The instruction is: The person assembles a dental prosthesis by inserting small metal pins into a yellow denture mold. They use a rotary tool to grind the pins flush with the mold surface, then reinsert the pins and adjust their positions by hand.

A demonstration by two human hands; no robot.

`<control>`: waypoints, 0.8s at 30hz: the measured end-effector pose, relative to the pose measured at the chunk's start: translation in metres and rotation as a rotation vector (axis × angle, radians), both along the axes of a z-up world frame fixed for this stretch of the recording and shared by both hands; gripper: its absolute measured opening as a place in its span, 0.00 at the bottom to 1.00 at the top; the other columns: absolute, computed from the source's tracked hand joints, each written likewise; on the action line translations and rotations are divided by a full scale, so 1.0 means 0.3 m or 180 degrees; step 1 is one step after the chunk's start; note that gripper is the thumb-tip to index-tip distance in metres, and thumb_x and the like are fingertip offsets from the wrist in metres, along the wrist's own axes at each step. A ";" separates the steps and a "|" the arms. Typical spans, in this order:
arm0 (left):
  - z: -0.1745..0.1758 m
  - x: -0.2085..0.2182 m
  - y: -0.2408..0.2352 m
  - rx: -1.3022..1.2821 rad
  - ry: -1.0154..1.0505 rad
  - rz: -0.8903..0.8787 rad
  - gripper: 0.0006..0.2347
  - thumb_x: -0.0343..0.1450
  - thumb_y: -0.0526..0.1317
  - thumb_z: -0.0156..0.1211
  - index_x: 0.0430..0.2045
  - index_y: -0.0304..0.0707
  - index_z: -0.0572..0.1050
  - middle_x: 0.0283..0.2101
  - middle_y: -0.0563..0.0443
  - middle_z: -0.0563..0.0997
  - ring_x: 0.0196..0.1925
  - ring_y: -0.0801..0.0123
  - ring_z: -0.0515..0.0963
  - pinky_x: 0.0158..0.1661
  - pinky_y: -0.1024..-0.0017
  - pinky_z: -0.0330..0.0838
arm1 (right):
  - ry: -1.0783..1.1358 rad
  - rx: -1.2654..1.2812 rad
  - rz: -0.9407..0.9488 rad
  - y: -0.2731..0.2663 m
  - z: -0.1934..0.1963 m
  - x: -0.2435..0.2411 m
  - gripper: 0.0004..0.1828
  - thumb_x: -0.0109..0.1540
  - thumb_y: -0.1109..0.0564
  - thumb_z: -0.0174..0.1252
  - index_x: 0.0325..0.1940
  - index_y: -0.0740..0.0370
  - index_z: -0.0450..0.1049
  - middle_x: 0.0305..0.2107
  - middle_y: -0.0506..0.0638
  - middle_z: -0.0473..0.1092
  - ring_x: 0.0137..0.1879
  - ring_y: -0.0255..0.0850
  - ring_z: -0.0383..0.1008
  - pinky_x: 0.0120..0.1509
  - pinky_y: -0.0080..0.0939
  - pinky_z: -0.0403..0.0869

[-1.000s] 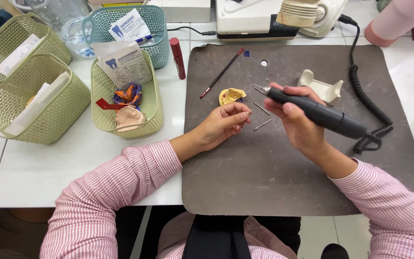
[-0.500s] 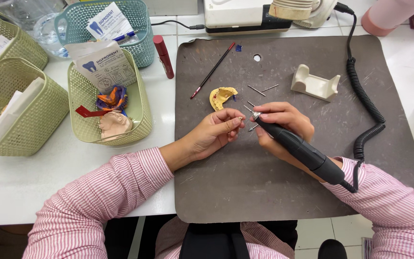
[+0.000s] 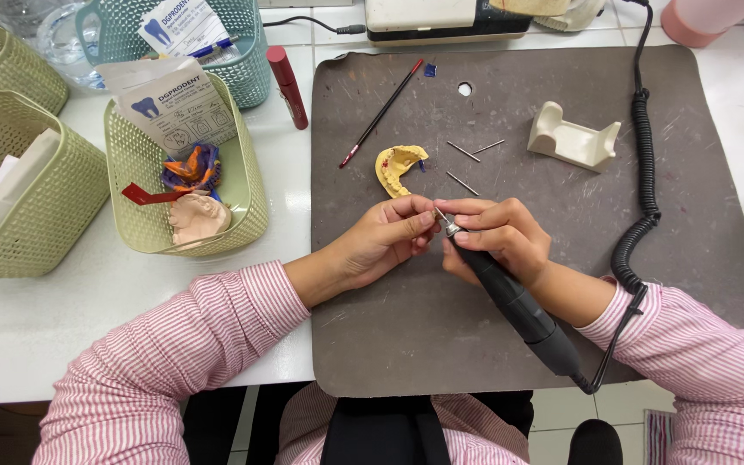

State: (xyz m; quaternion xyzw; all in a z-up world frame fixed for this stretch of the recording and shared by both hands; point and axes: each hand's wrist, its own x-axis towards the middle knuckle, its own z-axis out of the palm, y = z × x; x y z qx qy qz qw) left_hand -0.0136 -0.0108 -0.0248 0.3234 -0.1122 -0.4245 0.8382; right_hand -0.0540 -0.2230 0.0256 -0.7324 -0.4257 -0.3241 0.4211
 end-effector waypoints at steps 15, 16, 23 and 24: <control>0.014 -0.004 0.002 -0.0028 0.0079 0.0076 0.07 0.77 0.40 0.60 0.43 0.38 0.76 0.39 0.58 0.79 0.38 0.81 0.74 0.43 0.79 0.71 | 0.0066 -0.0028 -0.0199 0.021 0.002 -0.003 0.17 0.56 0.71 0.72 0.40 0.67 0.69 0.41 0.57 0.68 0.56 0.63 0.79 0.59 0.50 0.83; 0.012 -0.005 0.002 -0.0039 0.0086 0.0079 0.07 0.77 0.40 0.60 0.43 0.38 0.76 0.39 0.58 0.79 0.38 0.81 0.74 0.43 0.79 0.71 | 0.0090 -0.0040 -0.0225 0.022 0.002 -0.005 0.17 0.56 0.71 0.72 0.40 0.67 0.70 0.41 0.57 0.68 0.56 0.64 0.79 0.60 0.50 0.83; 0.007 -0.002 0.000 -0.0050 0.0072 0.0112 0.07 0.77 0.40 0.59 0.43 0.37 0.76 0.39 0.58 0.79 0.37 0.81 0.74 0.42 0.79 0.71 | 0.0115 -0.0045 -0.0216 0.029 0.004 -0.006 0.16 0.55 0.71 0.72 0.40 0.68 0.71 0.40 0.58 0.68 0.55 0.62 0.79 0.60 0.51 0.83; 0.006 -0.004 0.000 -0.0053 0.0062 0.0108 0.07 0.77 0.40 0.59 0.43 0.37 0.76 0.39 0.58 0.79 0.37 0.81 0.74 0.42 0.79 0.71 | 0.0127 -0.0061 -0.0215 0.029 0.005 -0.008 0.16 0.55 0.70 0.72 0.40 0.69 0.71 0.40 0.58 0.68 0.55 0.62 0.79 0.60 0.51 0.83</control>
